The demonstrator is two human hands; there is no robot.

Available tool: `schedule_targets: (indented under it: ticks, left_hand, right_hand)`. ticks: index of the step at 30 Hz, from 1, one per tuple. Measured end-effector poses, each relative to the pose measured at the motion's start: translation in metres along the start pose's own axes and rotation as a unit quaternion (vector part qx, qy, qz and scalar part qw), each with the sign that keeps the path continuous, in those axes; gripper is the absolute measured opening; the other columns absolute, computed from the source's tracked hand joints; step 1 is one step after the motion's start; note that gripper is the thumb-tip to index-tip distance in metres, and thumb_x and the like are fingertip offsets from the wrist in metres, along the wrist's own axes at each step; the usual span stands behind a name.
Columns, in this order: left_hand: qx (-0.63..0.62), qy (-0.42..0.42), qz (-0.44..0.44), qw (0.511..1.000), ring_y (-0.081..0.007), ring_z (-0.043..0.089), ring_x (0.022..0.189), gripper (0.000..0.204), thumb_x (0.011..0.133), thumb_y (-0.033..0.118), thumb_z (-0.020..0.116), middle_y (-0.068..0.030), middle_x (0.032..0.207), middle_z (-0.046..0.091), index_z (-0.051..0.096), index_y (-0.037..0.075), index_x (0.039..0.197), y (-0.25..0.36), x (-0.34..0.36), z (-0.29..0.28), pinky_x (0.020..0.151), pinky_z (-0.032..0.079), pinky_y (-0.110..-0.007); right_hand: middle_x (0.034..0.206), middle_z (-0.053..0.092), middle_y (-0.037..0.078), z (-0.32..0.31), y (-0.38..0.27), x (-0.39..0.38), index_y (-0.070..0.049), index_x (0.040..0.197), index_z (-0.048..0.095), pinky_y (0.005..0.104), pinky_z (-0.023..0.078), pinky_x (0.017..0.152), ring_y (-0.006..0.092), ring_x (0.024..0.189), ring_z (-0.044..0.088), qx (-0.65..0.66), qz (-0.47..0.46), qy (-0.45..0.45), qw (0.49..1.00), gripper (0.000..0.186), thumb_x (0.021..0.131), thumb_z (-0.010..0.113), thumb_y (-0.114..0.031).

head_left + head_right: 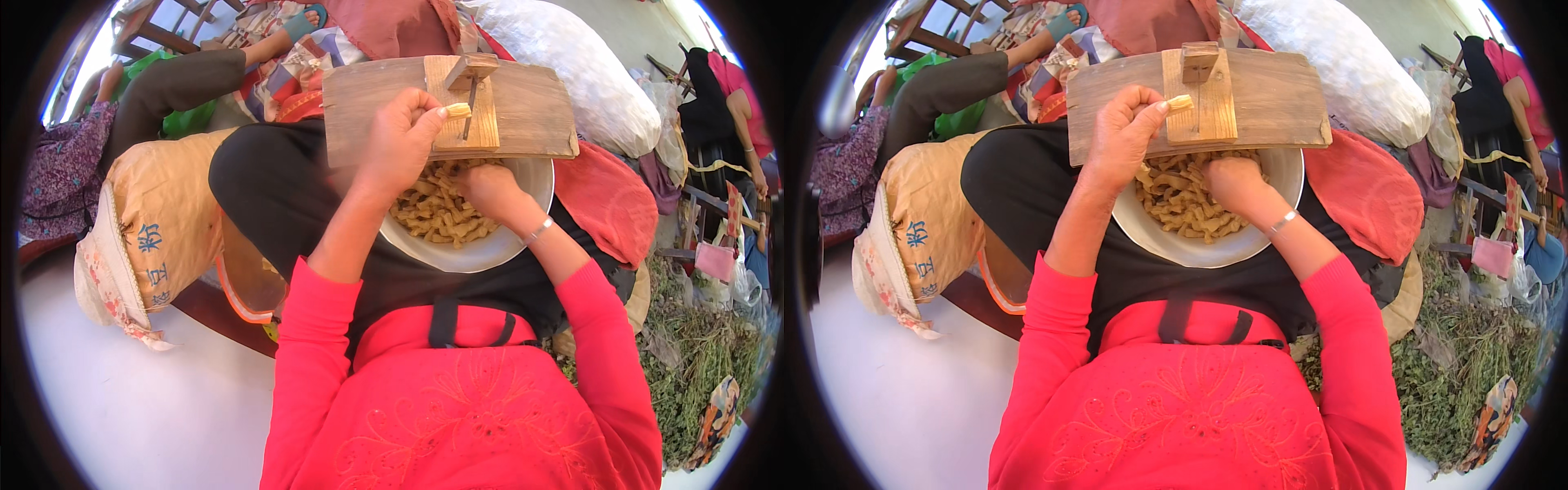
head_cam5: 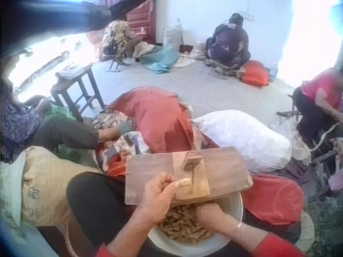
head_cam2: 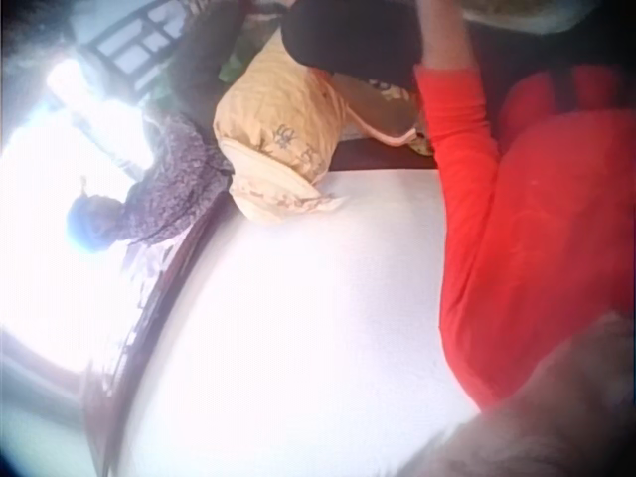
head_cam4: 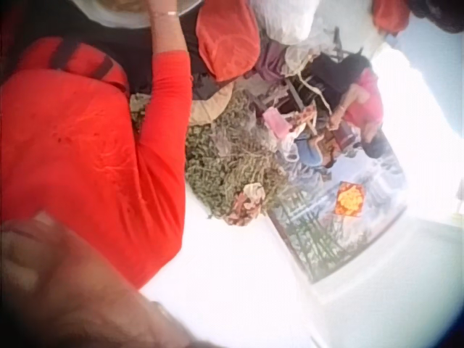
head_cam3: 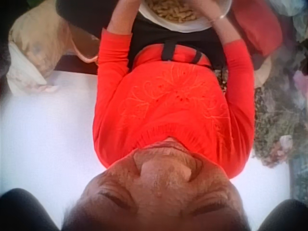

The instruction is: The person is stretching and twisting strips of dough into thin noodles by hand and placing them into a large bowl.

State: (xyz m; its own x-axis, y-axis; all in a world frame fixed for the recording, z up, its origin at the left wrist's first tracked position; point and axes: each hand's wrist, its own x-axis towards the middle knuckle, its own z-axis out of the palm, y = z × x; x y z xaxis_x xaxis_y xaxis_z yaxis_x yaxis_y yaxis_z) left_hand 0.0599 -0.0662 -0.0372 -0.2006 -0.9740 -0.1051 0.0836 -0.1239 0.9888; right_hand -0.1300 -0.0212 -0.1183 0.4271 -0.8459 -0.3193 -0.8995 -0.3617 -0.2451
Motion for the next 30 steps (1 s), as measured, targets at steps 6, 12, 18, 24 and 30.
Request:
schedule_targets:
  ticks: [6,12,18,24,30]
  left_hand:
    - [-0.015,0.001,-0.006,1.000,-0.0022,0.042,0.061,0.011,0.092,0.014,0.059,0.0048,0.069,0.051,0.058,0.003,0.091,-0.007,-0.001,-0.006,0.054,0.033,-0.018]
    - [-0.032,0.008,-0.010,0.999,-0.0022,0.041,0.059,0.011,0.093,0.015,0.057,0.0042,0.068,0.051,0.058,0.004,0.092,-0.006,-0.005,-0.011,0.052,0.031,-0.018]
    - [-0.078,-0.005,-0.066,0.995,-0.0024,0.037,0.050,0.010,0.094,0.017,0.055,0.0031,0.068,0.051,0.057,0.008,0.094,0.001,-0.007,-0.014,0.045,0.028,-0.018]
    - [-0.201,-0.010,-0.092,0.975,-0.0039,0.031,0.047,0.012,0.098,0.016,0.049,-0.0010,0.068,0.049,0.054,0.007,0.103,0.051,-0.045,-0.006,0.044,0.027,-0.019]
    - [-0.221,-0.108,0.109,0.963,-0.0065,0.035,0.050,0.024,0.096,0.024,0.055,-0.0014,0.067,0.043,0.046,0.005,0.108,0.133,-0.087,0.011,0.044,0.026,-0.022]
  right_hand:
    - [0.122,0.061,0.010,0.071,-0.010,0.036,-0.010,0.120,0.062,0.0487,0.034,0.104,0.0287,0.127,0.047,-0.232,-0.011,0.006,0.973,0.034,0.089,0.050,-0.019]
    - [0.112,0.065,0.012,0.034,-0.002,0.025,-0.006,0.126,0.055,0.0389,0.049,0.083,0.0269,0.099,0.063,0.052,0.003,-0.095,0.994,0.038,0.089,0.051,-0.011]
    - [0.094,0.062,0.004,-0.059,-0.032,-0.057,-0.002,0.123,0.054,0.0213,0.046,0.065,0.0082,0.072,0.056,0.728,0.074,-0.091,0.676,0.035,0.090,0.057,-0.011]
    - [0.111,0.064,0.012,-0.148,-0.085,-0.135,-0.001,0.124,0.054,0.0315,0.051,0.081,0.0221,0.096,0.064,0.678,-0.321,-0.048,0.659,0.040,0.091,0.064,-0.020]
    - [0.096,0.061,0.017,-0.171,-0.125,-0.170,0.010,0.113,0.056,0.0319,0.051,0.059,0.0289,0.077,0.063,0.725,-0.514,0.064,0.453,0.037,0.094,0.060,-0.022]
